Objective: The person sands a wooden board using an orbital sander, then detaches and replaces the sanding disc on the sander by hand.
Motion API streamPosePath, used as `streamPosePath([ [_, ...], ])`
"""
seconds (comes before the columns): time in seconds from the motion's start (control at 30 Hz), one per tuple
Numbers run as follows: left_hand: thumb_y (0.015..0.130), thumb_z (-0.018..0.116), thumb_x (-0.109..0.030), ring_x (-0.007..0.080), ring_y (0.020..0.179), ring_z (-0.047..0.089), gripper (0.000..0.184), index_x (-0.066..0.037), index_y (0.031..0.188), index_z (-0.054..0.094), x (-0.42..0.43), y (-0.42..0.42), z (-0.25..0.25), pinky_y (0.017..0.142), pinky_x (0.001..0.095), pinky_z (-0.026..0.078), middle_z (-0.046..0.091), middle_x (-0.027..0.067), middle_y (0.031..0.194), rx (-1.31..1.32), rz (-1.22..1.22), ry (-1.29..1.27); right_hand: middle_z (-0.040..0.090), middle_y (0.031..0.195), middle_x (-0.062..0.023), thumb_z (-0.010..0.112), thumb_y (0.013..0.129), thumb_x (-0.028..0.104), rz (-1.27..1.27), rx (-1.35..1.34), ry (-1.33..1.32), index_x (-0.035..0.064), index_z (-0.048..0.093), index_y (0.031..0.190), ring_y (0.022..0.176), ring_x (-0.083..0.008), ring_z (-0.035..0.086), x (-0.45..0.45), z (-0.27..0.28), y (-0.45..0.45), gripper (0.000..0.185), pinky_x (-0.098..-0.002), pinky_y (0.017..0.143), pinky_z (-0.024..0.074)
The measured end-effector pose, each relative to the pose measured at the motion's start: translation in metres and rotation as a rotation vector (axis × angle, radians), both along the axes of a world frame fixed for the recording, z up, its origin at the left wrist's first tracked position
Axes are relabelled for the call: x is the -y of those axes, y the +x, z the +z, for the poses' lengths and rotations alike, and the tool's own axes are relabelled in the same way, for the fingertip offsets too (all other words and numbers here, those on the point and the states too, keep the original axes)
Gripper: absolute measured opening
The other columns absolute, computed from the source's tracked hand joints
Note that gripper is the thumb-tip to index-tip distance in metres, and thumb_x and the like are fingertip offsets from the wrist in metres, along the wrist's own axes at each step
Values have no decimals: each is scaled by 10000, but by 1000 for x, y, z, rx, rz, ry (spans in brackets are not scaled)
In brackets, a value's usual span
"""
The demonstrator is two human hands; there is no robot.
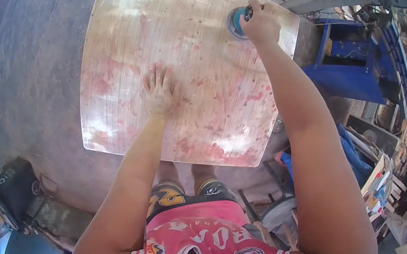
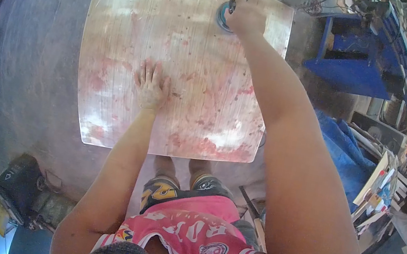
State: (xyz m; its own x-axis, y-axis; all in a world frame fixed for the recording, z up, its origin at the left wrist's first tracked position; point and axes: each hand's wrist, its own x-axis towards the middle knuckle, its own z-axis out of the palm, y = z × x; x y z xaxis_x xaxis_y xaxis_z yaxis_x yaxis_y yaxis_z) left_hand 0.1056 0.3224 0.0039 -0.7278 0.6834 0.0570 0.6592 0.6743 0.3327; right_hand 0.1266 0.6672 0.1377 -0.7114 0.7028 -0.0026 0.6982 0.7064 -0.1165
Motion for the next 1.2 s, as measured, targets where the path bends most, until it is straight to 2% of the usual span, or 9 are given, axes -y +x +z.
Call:
streamPosePath([
  [0.13,952,606,-445,366,1516,294,649,-152,1516,474,2,0,-1,1221,604,144,363,174,1620,3,-6,21,564,1233,-131,710,866,401,144,-9,-33,252,606,1288,1182,-340,565,26,-3,10,459,-485,935,532],
  [0.27,950,609,-443,365,1512,303,647,-151,1512,478,2,0,1,1221,601,156,370,180,1615,-4,7,57,562,1240,-132,708,866,405,125,-2,-56,258,603,1297,1201,-335,554,23,4,-4,467,-483,936,535],
  [0.33,962,589,-439,374,1516,290,639,-149,1518,473,1,-2,0,1230,576,142,357,186,1620,17,0,24,562,1233,-129,720,856,389,10,-1,-64,258,616,1283,1195,-330,562,15,6,-15,460,-480,922,547],
  [0.47,957,593,-433,375,1509,300,642,-148,1519,471,2,-1,0,1227,580,148,368,188,1613,1,-8,37,561,1237,-126,726,852,385,25,19,-34,260,612,1283,1196,-330,564,25,1,-5,463,-478,910,554],
  [0.53,954,595,-421,381,1503,308,645,-147,1523,465,1,-1,2,1225,589,146,375,193,1607,13,-2,39,566,1234,-128,720,853,385,156,1,-57,258,605,1286,1200,-337,560,37,0,8,465,-479,919,547],
  [0.77,965,567,-429,386,1506,302,647,-137,1531,452,-1,-6,-2,1222,602,139,389,200,1596,-17,-16,-28,584,1221,-132,723,845,368,89,-30,48,235,609,1277,1189,-335,570,16,-2,-15,466,-467,891,564],
  [0.93,976,552,-443,390,1513,291,656,-147,1548,426,0,-1,7,1226,606,127,360,201,1614,23,-17,11,589,1205,-133,718,843,352,209,-39,-50,233,610,1272,1171,-339,574,60,0,-6,459,-469,893,565],
  [1.1,954,592,-430,389,1521,276,658,-150,1532,448,1,-2,-8,1225,610,125,336,199,1628,17,-6,23,595,1203,-123,744,835,367,310,-88,-30,249,643,1258,1163,-326,580,73,1,-52,451,-470,917,554],
  [1.2,949,597,-428,393,1514,290,659,-148,1529,457,5,-1,-10,1222,613,138,350,209,1618,9,-12,45,588,1220,-118,749,839,360,224,-72,-36,254,641,1260,1178,-323,575,70,2,-77,447,-473,924,553],
])
